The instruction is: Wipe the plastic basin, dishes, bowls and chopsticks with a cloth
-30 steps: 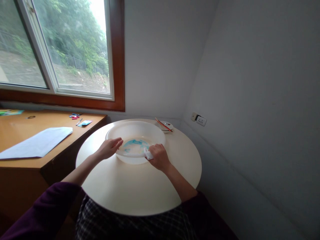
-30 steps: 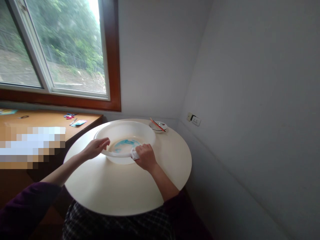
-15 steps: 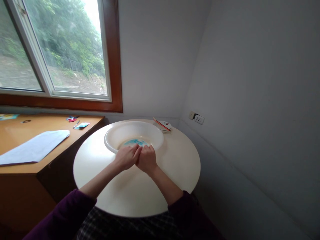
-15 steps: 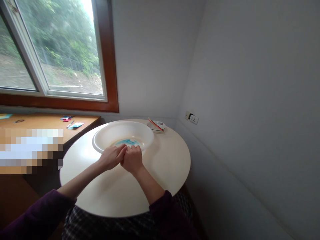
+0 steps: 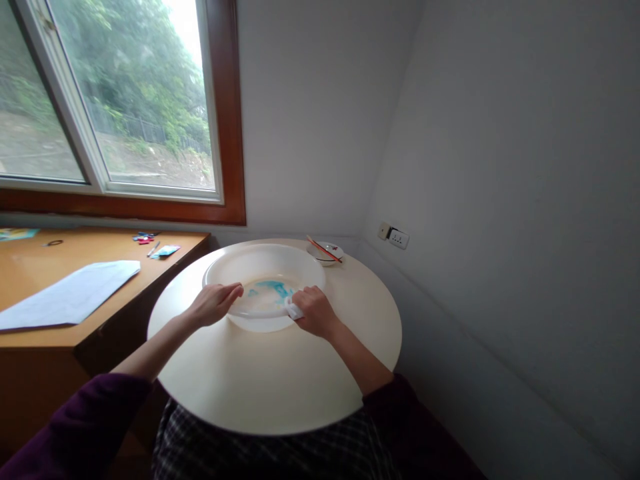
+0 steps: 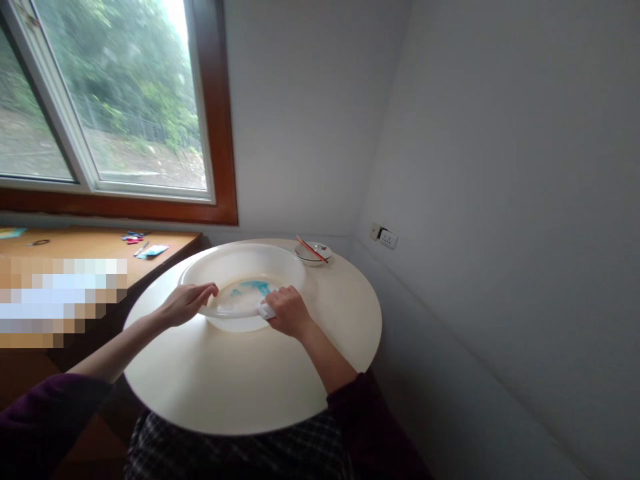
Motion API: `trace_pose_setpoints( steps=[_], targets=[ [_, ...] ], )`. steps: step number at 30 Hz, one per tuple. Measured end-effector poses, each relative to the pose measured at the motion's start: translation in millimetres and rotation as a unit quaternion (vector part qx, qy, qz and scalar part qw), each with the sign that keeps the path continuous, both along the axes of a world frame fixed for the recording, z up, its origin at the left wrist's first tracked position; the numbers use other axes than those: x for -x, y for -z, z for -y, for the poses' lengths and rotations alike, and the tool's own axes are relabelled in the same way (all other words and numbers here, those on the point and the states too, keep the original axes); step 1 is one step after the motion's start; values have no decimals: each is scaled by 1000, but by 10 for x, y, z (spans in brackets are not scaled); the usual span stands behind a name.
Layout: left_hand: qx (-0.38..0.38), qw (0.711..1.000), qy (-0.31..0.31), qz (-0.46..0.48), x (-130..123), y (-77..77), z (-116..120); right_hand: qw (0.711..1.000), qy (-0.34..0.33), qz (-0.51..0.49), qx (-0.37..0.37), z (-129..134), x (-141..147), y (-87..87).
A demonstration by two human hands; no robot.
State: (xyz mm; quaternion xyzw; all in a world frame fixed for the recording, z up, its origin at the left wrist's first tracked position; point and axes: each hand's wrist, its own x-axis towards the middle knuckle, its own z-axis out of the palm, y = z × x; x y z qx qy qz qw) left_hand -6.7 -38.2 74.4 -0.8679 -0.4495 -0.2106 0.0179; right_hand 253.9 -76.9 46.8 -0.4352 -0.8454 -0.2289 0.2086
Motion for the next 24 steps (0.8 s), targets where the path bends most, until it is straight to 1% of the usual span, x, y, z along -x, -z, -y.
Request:
trace_pose_setpoints(
  steps=[3,6,8,11,14,17,20,24],
  targets=[
    [5,1000,1,-2,68,-30,-20,1000,6,6,14,-14,-61,-11],
    [8,999,-25,-25,0,-91,49,1000,28,4,13,11,-8,-15],
    [18,997,-58,-51,-109,-134,132,999,40,3,11,41,71,-18],
    [34,992,-97,-79,-359,-161,291,999,49,1,14,93,238,-24],
    [5,990,-87,-114,-637,-131,446,998,57,-18,10,132,421,-15],
    [-14,989,-93,-114,-805,-94,529,997,64,-43,-2,132,540,15],
    [-29,989,-91,-115,-809,-93,523,998,49,-40,-8,98,557,33],
    [-38,989,-57,-134,-654,-93,424,1000,9,-21,2,69,481,-9]
  ],
)
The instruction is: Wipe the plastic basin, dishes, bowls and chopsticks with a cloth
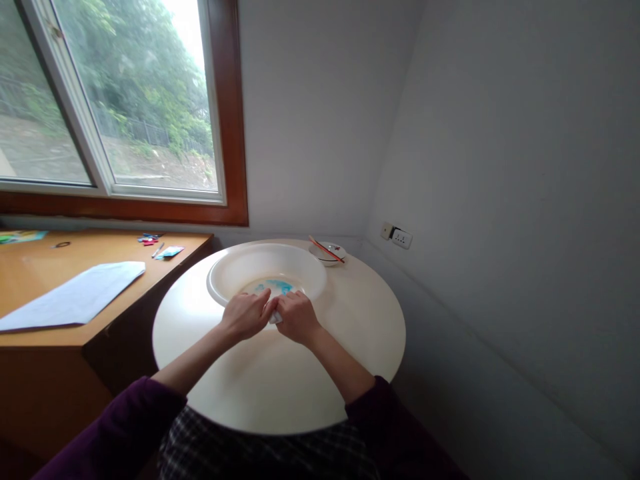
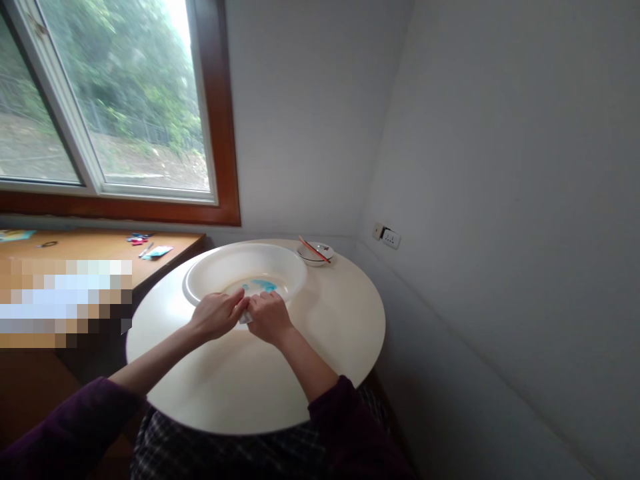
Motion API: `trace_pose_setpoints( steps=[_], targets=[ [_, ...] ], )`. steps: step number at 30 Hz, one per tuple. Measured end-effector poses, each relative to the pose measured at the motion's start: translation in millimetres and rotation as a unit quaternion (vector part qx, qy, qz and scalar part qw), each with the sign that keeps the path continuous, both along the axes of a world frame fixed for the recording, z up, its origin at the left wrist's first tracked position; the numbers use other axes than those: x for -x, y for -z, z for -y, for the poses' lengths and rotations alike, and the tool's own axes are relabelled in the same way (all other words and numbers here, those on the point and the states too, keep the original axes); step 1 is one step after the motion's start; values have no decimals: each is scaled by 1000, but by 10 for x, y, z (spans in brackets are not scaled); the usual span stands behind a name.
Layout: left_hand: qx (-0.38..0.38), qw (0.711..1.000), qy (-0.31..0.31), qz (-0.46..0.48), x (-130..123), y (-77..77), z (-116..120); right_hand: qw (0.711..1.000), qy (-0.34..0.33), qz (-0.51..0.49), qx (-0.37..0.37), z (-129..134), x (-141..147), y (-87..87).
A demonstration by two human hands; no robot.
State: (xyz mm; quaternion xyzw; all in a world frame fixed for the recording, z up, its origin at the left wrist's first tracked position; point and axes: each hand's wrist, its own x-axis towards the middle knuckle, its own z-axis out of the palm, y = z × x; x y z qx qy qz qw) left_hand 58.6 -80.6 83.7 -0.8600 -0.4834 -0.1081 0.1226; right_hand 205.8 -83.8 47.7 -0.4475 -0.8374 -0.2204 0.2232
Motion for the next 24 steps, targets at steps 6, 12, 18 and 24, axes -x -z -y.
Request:
trace_pose_setpoints(
  steps=[6,12,18,24],
  targets=[
    [11,998,35,44,406,60,-293,999,-20,19,32,-20,-300,-71],
    [80,989,48,113,639,-25,-522,998,-4,9,54,-58,-521,-50],
    [58,995,45,60,440,-62,-336,999,25,9,46,-4,-399,-30],
    [29,993,114,7,306,14,-152,998,38,11,42,63,-351,-27]
  ],
)
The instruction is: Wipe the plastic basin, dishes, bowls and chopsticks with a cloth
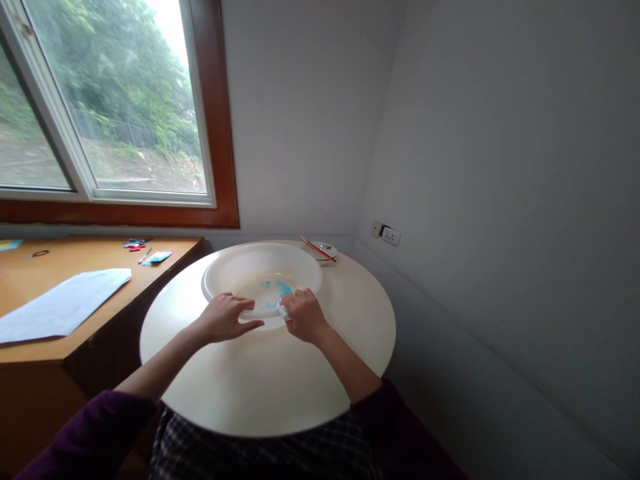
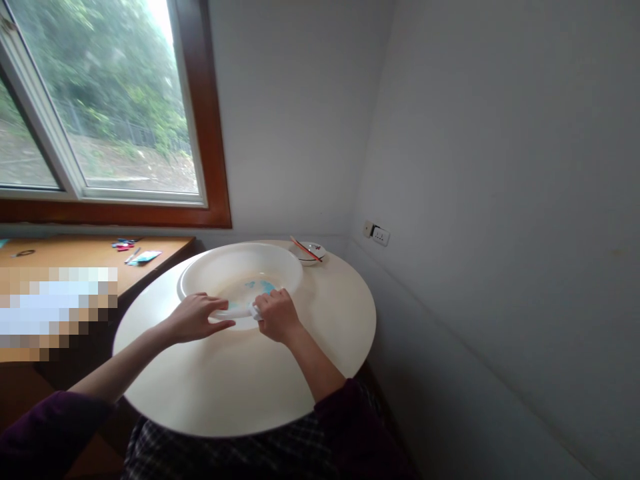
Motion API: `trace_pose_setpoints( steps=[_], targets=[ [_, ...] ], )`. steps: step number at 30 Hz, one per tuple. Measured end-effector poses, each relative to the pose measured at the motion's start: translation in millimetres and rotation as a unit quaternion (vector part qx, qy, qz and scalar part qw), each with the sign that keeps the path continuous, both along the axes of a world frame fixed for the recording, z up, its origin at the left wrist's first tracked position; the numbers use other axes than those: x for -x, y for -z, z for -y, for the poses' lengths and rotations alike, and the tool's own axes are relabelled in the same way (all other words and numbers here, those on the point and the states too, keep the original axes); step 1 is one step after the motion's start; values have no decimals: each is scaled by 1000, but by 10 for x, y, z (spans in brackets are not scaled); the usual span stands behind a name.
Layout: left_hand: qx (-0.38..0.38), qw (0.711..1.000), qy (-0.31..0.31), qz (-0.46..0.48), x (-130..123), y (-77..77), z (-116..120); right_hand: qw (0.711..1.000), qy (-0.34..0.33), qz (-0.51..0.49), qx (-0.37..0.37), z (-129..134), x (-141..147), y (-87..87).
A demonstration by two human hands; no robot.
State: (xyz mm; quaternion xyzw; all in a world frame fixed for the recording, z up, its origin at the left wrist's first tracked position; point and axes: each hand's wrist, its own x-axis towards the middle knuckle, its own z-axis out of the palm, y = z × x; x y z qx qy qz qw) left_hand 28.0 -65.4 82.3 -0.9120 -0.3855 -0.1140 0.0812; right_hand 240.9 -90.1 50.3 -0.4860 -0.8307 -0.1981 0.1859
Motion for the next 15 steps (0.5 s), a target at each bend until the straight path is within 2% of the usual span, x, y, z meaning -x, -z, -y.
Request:
trace_pose_setpoints(
  steps=[4,10,15],
  targets=[
    [-15,999,-15,-26,-61,40,25,1000,6,4,3,45,42,-16],
    [-10,999,2,-52,-301,37,90,1000,26,-10,-2,95,186,-21],
    [-1,998,0,-58,-243,46,22,1000,-1,-5,-23,111,198,7]
  ],
)
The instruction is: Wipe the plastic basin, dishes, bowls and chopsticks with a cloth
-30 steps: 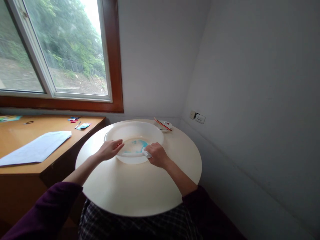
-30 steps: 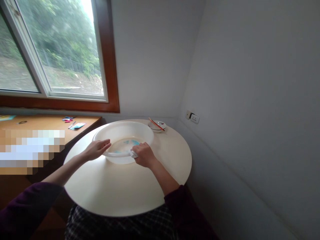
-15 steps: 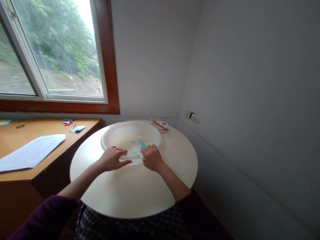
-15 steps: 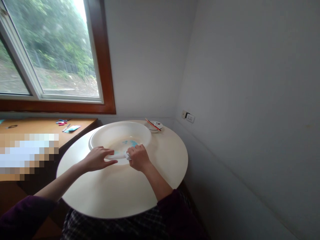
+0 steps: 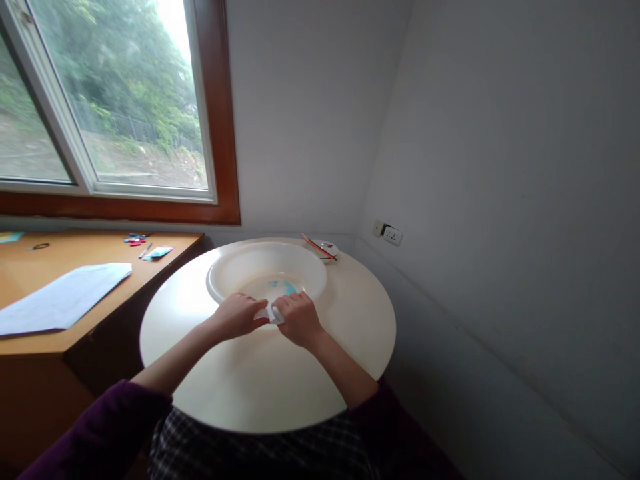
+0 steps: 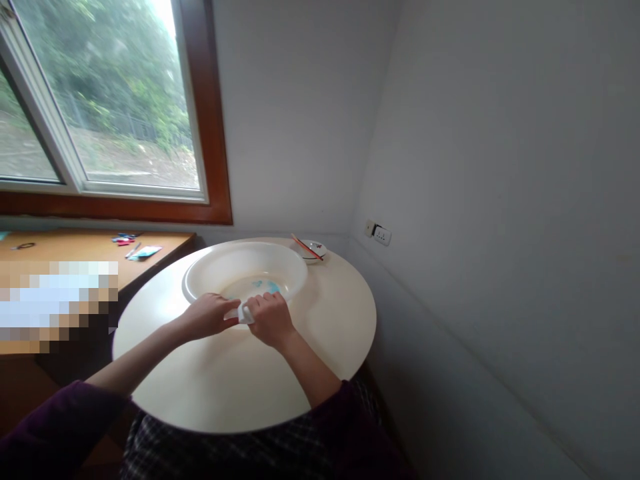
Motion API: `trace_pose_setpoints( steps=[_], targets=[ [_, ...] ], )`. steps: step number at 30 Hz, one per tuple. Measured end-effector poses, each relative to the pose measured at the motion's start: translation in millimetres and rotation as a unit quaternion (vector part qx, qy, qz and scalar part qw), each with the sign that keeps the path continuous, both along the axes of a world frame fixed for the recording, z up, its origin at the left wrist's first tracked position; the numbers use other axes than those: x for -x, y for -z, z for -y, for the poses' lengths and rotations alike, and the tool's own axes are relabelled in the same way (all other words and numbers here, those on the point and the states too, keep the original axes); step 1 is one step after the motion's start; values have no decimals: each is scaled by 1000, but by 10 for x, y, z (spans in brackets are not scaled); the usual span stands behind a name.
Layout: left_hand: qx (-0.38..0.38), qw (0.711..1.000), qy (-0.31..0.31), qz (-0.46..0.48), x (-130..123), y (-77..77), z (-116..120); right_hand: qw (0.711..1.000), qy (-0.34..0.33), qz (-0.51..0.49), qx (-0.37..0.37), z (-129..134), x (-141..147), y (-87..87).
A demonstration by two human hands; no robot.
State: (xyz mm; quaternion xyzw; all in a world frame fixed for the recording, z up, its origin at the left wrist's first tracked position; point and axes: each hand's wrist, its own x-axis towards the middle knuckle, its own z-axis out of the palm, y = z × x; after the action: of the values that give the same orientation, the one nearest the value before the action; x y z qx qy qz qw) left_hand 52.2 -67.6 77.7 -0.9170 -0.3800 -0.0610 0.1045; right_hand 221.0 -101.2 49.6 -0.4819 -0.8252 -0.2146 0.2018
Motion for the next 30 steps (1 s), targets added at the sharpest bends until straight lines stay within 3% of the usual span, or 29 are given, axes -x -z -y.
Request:
trace_pose_setpoints(
  steps=[6,12,18,24,30],
  targets=[
    [14,999,-11,30,163,6,-70,998,-50,-13,-40,12,-161,45],
    [41,997,-12,57,244,-41,-123,997,-45,-51,-44,-75,-504,134],
    [61,995,-10,81,282,-61,-187,991,-64,-96,-63,-150,-638,228],
    [58,996,-2,70,304,-58,-205,983,-112,-128,-72,-116,-777,241],
    [65,994,1,82,325,-64,-250,982,-115,-133,-69,-58,-967,249]
  ],
)
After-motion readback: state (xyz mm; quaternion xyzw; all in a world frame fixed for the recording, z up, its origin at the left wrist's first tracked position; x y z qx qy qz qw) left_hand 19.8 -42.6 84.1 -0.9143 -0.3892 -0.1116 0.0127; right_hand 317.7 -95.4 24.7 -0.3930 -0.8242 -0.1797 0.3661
